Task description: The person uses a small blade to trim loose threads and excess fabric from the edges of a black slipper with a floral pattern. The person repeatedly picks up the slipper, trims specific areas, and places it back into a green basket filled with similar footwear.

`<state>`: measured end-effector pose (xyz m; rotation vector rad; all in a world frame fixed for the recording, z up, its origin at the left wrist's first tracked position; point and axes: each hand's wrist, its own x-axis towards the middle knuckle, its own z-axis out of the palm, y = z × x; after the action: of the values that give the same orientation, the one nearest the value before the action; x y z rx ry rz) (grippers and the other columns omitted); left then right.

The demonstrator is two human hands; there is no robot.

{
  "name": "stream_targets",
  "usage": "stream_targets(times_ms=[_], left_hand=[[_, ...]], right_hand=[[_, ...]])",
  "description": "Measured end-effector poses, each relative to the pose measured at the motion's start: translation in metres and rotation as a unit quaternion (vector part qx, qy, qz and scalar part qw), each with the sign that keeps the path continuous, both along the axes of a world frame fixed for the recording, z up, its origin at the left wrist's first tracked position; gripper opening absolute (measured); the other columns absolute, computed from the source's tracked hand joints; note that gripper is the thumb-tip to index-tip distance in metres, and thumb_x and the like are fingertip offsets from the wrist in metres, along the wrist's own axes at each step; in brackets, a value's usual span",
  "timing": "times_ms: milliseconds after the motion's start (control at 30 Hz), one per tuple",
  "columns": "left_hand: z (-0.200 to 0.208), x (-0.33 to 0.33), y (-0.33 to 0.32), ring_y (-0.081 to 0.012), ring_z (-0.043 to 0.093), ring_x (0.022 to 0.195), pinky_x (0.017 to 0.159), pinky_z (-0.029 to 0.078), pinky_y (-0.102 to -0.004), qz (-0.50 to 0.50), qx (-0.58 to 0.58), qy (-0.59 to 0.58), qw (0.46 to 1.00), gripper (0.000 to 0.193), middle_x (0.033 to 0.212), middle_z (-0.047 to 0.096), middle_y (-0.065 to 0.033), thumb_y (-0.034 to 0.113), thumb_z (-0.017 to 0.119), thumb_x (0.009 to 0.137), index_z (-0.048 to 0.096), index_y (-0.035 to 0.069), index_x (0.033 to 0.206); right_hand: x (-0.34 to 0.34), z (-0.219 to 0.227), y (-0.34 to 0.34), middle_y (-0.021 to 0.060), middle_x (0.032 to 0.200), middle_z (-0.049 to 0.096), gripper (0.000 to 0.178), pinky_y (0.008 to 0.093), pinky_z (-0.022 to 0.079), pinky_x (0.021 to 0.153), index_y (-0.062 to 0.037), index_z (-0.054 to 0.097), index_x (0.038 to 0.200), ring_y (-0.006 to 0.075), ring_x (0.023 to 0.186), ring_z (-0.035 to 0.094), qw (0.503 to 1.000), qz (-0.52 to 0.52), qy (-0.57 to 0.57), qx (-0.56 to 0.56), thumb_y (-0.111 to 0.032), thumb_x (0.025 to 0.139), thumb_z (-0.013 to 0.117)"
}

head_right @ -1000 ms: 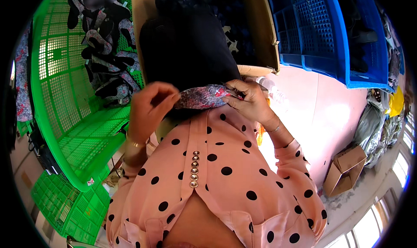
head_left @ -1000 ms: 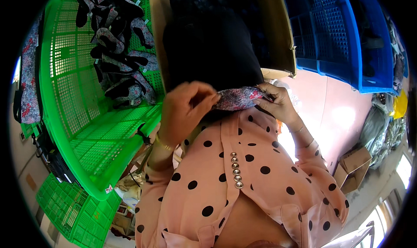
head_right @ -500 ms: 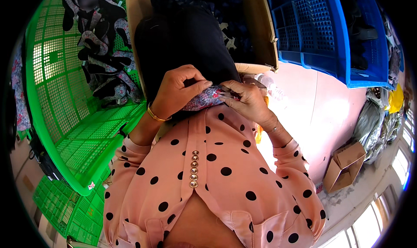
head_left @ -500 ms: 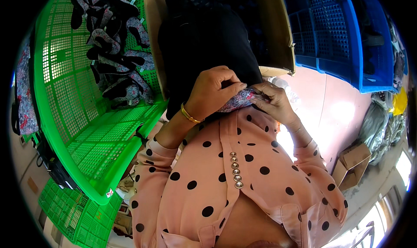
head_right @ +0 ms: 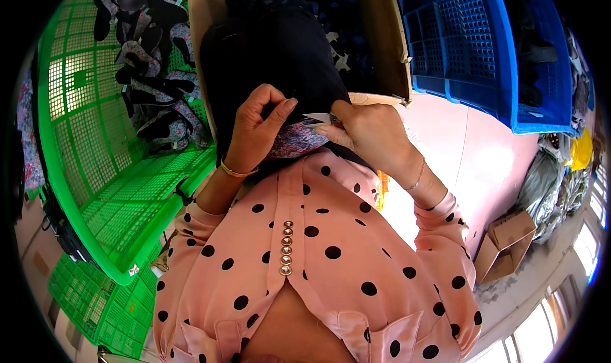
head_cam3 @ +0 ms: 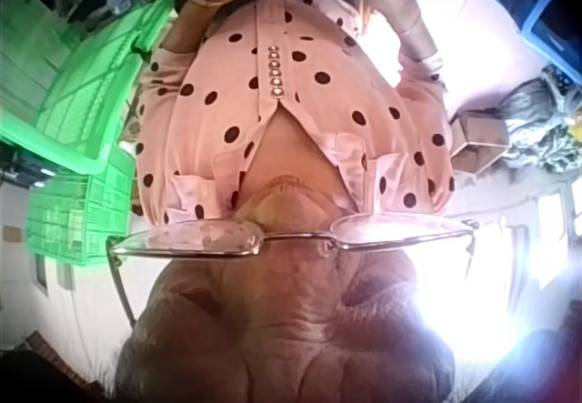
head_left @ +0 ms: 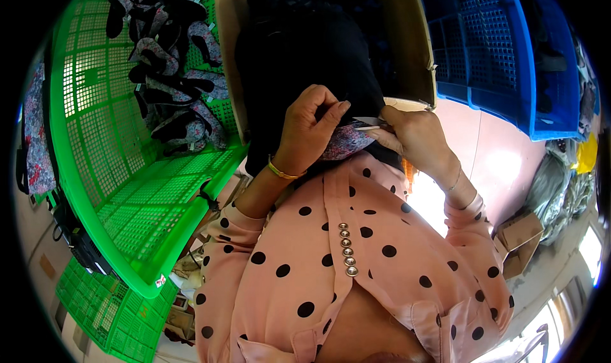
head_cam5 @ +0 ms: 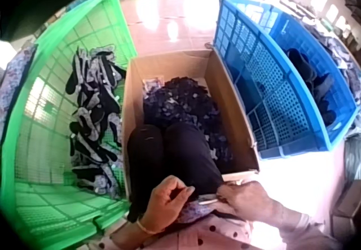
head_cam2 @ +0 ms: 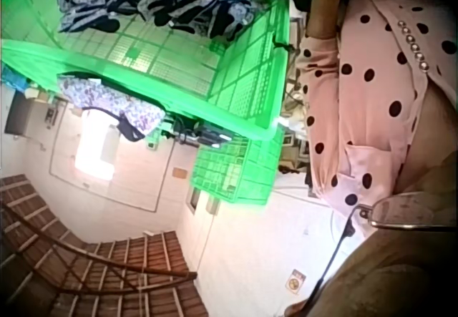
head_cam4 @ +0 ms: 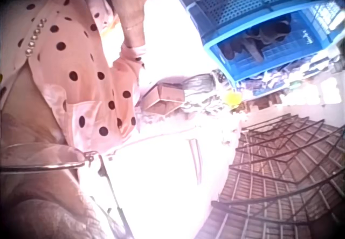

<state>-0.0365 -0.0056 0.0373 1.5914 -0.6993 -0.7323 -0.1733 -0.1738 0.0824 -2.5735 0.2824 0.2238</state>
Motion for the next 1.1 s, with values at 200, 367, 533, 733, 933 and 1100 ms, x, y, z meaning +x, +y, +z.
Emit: stream_targets(times_ms=[200, 367, 533, 733, 933, 1100], left_hand=[[0.003, -0.003, -0.002, -0.0093, 0.041, 0.060, 0.053, 0.036, -0.0238, -0.005, -0.008, 0.005, 1.000, 0.022, 0.072, 0.046, -0.0020, 0.009, 0.069, 0.089, 0.051, 0.004, 0.076], [-0.015, -0.005, -0.001, -0.0060, 0.040, 0.061, 0.053, 0.034, -0.0216, 0.042, -0.024, 0.004, 0.999, 0.020, 0.070, 0.048, 0.0017, 0.013, 0.065, 0.093, 0.054, 0.007, 0.078], [-0.008, 0.002, -0.001, -0.0024, 0.040, 0.061, 0.056, 0.034, -0.0182, 0.067, -0.065, 0.187, 0.978, 0.018, 0.071, 0.050, 0.0054, 0.016, 0.063, 0.095, 0.056, 0.008, 0.080], [0.014, 0.034, -0.016, -0.0019, 0.050, 0.069, 0.063, 0.040, -0.0161, 0.051, -0.095, 0.118, 0.987, 0.014, 0.079, 0.059, 0.0023, 0.017, 0.061, 0.096, 0.059, 0.005, 0.088], [0.035, 0.072, -0.006, -0.0228, 0.064, 0.076, 0.070, 0.051, -0.0315, 0.080, 0.172, -0.422, 0.887, 0.030, 0.090, 0.067, -0.0123, 0.026, 0.069, 0.089, 0.062, -0.002, 0.097], [0.054, 0.002, 0.044, -0.0272, 0.065, 0.072, 0.064, 0.051, -0.0328, -0.093, 0.292, -0.113, 0.945, 0.028, 0.087, 0.066, -0.0182, 0.023, 0.072, 0.086, 0.063, -0.003, 0.089]], right_hand=[[0.020, -0.001, 0.002, 0.0094, 0.052, 0.055, 0.049, 0.0346, 0.045, 0.048, -0.0070, 0.058, 0.070, 0.0268, 0.050, 0.060, 0.996, 0.063, 0.025, -0.053, -0.053, 0.087, 0.060], [0.021, -0.004, 0.002, 0.0122, 0.056, 0.056, 0.047, 0.0329, 0.046, 0.050, -0.0044, 0.061, 0.074, 0.0278, 0.052, 0.059, 1.000, 0.004, -0.002, 0.029, -0.049, 0.089, 0.061], [-0.021, -0.040, -0.011, 0.0101, 0.071, 0.061, 0.043, 0.0279, 0.048, 0.063, 0.0004, 0.061, 0.097, 0.0177, 0.064, 0.059, 0.928, -0.208, -0.038, 0.305, -0.042, 0.090, 0.065], [-0.034, -0.067, 0.010, 0.0053, 0.082, 0.062, 0.034, 0.0235, 0.048, 0.071, 0.0019, 0.063, 0.105, 0.0077, 0.077, 0.056, 0.907, -0.186, 0.005, 0.377, -0.020, 0.083, 0.078], [-0.035, -0.075, 0.009, 0.0023, 0.076, 0.056, 0.028, 0.0233, 0.044, 0.065, 0.0002, 0.062, 0.096, 0.0059, 0.072, 0.049, 0.899, -0.210, -0.005, 0.384, -0.023, 0.087, 0.074], [-0.020, -0.072, 0.012, 0.0005, 0.071, 0.047, 0.025, 0.0241, 0.039, 0.058, 0.0006, 0.058, 0.090, 0.0059, 0.068, 0.040, 0.877, -0.209, -0.063, 0.428, -0.023, 0.093, 0.068]])
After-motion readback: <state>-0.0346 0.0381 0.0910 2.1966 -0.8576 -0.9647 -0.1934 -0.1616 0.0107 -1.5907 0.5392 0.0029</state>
